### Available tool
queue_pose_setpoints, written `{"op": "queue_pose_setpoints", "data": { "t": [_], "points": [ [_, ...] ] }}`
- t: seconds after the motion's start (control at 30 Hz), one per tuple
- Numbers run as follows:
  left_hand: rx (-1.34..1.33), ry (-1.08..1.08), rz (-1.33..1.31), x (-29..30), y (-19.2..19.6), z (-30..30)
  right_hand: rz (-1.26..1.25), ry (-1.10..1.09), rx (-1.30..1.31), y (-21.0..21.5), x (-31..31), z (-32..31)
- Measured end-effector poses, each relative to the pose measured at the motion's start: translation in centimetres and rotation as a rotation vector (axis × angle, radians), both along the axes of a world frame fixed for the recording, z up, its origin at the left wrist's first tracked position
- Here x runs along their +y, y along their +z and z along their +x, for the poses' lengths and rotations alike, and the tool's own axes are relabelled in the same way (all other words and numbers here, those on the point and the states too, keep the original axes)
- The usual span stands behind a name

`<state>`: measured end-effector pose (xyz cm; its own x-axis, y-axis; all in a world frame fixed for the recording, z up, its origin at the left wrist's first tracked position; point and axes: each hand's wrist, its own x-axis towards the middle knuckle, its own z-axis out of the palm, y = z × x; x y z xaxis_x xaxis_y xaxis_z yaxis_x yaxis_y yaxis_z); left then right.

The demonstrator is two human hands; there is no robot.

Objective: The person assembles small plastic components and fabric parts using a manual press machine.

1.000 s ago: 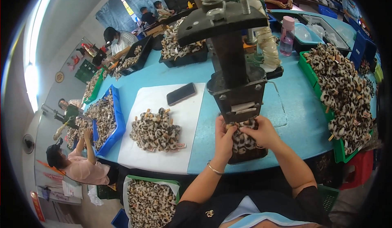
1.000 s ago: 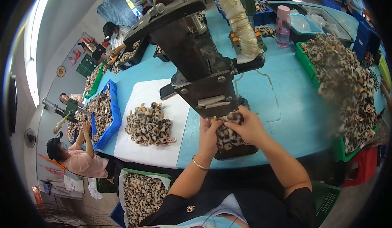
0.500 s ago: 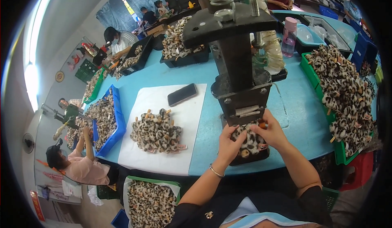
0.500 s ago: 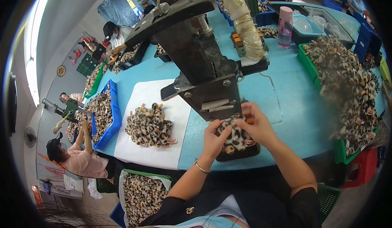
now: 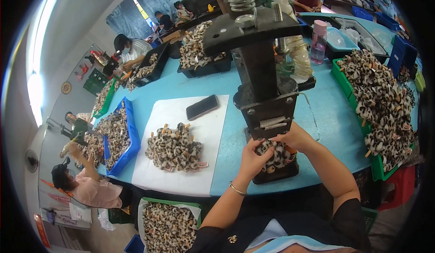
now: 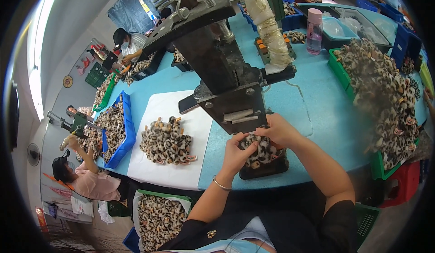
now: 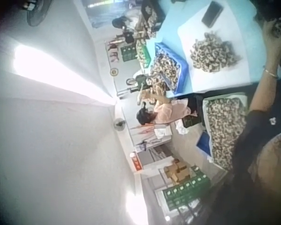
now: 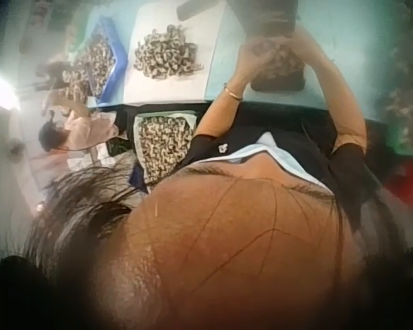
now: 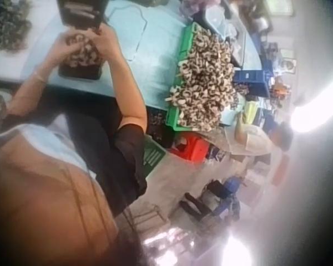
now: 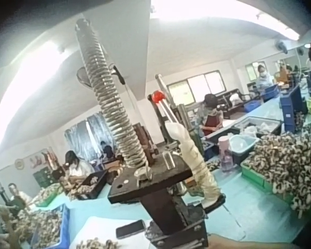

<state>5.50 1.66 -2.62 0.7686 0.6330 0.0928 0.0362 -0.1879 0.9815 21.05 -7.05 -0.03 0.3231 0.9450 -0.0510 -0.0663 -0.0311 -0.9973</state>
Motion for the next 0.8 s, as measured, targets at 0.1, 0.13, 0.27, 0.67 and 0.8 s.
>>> {"op": "queue_pose_setpoints", "data": {
  "t": [0.1,0.13,0.27,0.67,0.8],
  "points": [
    [-0.001,0.001,0.005,0.1,0.1,0.1,-0.002,0.011,-0.044,-0.4,0.2,0.2],
    [-0.001,0.006,0.013,0.1,0.0,0.1,-0.002,0.007,-0.048,-0.2,0.1,0.1],
    [-0.03,0.0,0.058,0.4,-0.5,0.2,0.125,-0.406,-0.205,0.3,-0.2,-0.1],
    [-0.007,-0.06,0.119,0.5,-0.5,0.9,0.391,-0.444,-0.099,25.6,5.0,7.7],
    [-0.042,-0.037,0.154,1.5,-1.1,-0.2,1.069,-0.808,0.046,20.6,-0.1,-2.0]
  ]
}}
